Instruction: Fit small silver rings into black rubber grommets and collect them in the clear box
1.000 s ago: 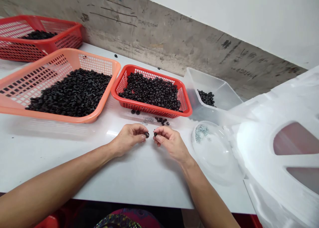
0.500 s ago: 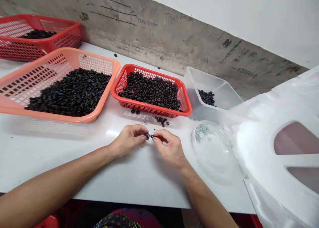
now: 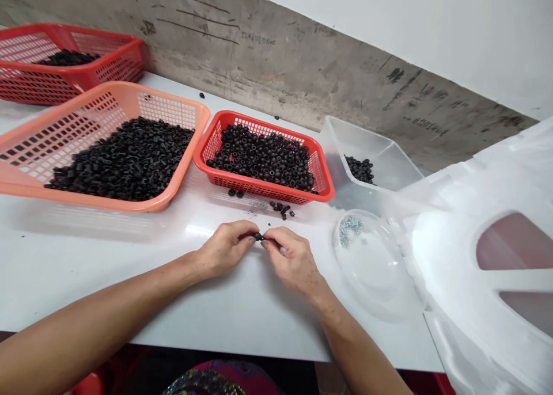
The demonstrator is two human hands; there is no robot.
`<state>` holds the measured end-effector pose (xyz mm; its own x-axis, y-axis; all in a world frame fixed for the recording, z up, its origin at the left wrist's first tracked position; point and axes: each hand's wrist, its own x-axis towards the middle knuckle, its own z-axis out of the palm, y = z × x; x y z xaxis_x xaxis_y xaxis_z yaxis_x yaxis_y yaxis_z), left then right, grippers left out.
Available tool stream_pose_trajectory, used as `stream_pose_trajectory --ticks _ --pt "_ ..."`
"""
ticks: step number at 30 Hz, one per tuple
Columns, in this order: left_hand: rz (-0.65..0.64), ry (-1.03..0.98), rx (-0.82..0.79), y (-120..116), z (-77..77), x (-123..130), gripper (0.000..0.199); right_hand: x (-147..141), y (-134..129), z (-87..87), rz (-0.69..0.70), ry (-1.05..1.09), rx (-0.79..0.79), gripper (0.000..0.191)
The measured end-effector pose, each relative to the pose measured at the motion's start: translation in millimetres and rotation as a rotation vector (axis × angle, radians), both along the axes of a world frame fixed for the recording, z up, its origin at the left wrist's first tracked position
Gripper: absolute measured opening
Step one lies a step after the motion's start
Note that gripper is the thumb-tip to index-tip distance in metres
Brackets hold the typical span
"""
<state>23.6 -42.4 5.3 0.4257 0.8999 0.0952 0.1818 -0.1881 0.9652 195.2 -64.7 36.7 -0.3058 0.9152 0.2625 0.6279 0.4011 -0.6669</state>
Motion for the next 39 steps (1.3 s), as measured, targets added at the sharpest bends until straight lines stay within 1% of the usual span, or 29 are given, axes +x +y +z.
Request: stream_pose_trajectory --ticks 6,11,14,19,21,24,29,34,39 --pt "-0.015 0.159 0.126 -2.2 5.2 -1.4 0.019 -3.8 -2.9 4.7 -0.065 0.03 -0.131 0.012" --pt "-0.043 0.245 0.131 -2.7 9.3 -1.9 0.019 -6.4 -4.2 3.2 -0.114 0.084 -0.184 0.016" --pt "-0.049 0.256 0.13 -2.8 9.6 -1.7 0.019 -6.7 -2.9 -0.2 -0.101 0.075 -0.137 0.019" --pt "-0.044 0.226 0.095 -3.1 8.5 -1.6 0.019 -7.9 -1.7 -5.1 -0.07 0.016 0.009 0.019" --pt "-0.059 0.202 0.082 -2.7 8.0 -2.0 0.02 -7.9 -1.5 -5.8 -0.055 0.011 0.03 0.02" --pt "-0.072 0.167 0.071 -1.9 7.4 -2.8 0.023 -6.9 -0.8 -4.9 -0.038 0.022 0.009 0.019" --pt "-0.092 0.161 0.052 -2.6 7.3 -3.0 0.025 -5.9 1.1 -3.3 -0.061 0.077 -0.145 0.02" --pt "-0.08 0.184 0.029 -3.2 7.6 -3.3 0.025 -7.0 3.0 -4.5 -0.096 0.126 -0.233 0.017" --pt "-0.102 0.115 -0.108 -2.3 12.9 -4.6 0.021 -5.1 7.5 -2.6 -0.131 0.284 -0.527 0.011"
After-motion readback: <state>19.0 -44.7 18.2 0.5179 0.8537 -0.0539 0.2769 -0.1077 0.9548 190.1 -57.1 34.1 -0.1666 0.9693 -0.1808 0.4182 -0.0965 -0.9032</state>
